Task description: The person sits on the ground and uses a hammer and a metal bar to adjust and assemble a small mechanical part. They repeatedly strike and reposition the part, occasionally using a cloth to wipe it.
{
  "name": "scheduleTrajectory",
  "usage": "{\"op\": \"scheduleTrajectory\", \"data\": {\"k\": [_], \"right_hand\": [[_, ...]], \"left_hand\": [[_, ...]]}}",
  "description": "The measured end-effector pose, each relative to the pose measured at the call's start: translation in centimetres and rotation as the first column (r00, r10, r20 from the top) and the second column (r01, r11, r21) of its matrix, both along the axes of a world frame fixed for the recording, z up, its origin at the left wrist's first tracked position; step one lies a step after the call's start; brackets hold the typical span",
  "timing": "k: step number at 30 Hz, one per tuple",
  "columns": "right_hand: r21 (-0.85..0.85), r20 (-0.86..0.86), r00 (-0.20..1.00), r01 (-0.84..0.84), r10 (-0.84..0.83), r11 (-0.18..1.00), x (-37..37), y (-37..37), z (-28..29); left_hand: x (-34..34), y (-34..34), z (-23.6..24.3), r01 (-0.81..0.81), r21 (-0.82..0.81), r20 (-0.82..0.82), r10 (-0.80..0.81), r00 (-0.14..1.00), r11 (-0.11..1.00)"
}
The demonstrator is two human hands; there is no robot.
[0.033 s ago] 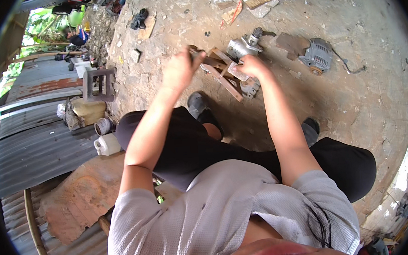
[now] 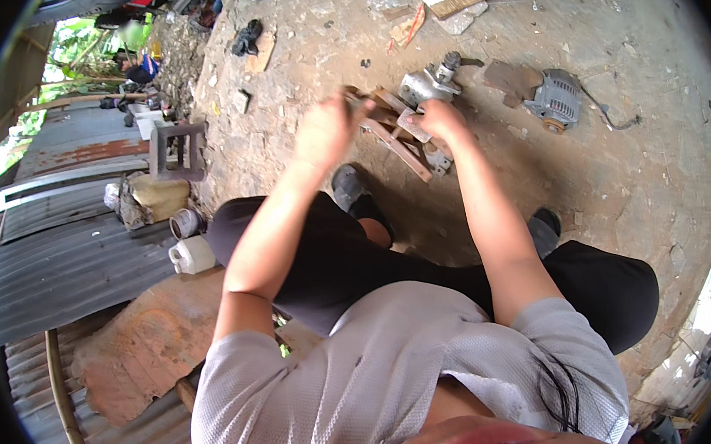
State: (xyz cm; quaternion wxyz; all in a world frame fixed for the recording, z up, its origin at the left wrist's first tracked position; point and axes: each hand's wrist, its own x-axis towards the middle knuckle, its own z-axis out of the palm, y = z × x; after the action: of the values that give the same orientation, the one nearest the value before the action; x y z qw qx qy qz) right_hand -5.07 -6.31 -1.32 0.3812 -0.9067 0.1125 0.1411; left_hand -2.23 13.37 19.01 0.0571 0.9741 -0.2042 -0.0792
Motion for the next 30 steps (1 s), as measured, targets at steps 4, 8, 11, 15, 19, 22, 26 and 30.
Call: {"op": "scheduleTrajectory", "data": {"k": [4, 8, 11, 15, 19, 22, 26, 30], "right_hand": [[0.051, -0.013, 0.998, 0.057, -0.057, 0.997, 0.0, 1.1, 0.7], [0.182, -0.13, 0.986, -0.076, 0.101, 0.98, 0.2, -2.4, 0.2], [0.245, -0.231, 0.96, -0.1, 0.158, 0.964, 0.2, -2.9, 0.7], [0.019, 0.016, 0.996, 0.086, -0.086, 0.996, -0.5, 0.8, 0.4], [0.15, 0.045, 0.994, 0.088, -0.096, 0.985, -0.9, -0.7, -1.9], [0.313, -0.169, 0.975, -0.083, 0.142, 0.946, -0.2, -3.2, -1.4], [0.089, -0.066, 0.997, 0.054, -0.048, 0.995, -0.4, -1.0, -0.8], [0.024, -0.018, 0.992, 0.124, -0.124, 0.992, -1.0, 1.6, 1.8]], "left_hand": [[-4.4, -2.3, -0.7, 0.306, -0.034, 0.17, -0.296, 0.94, 0.951], [0.3, -0.2, 0.4, 0.043, 0.052, -0.04, -0.041, 0.998, 0.998], [1.9, 1.9, -0.8, 0.025, -0.01, 0.03, -0.025, 0.999, 1.0], [-4.1, -2.5, -0.1, 0.234, -0.004, 0.145, -0.231, 0.962, 0.972], [-3.0, -2.9, 0.7, 0.17, 0.045, 0.059, -0.173, 0.983, 0.984], [1.6, 1.1, 0.2, 0.001, -0.004, -0.014, -0.001, 1.0, 1.0], [-0.2, 0.1, -0.5, -0.009, 0.0, -0.006, 0.009, 1.0, 1.0], [-4.6, -1.8, -1.9, 0.238, -0.077, 0.203, -0.218, 0.955, 0.968]]}}
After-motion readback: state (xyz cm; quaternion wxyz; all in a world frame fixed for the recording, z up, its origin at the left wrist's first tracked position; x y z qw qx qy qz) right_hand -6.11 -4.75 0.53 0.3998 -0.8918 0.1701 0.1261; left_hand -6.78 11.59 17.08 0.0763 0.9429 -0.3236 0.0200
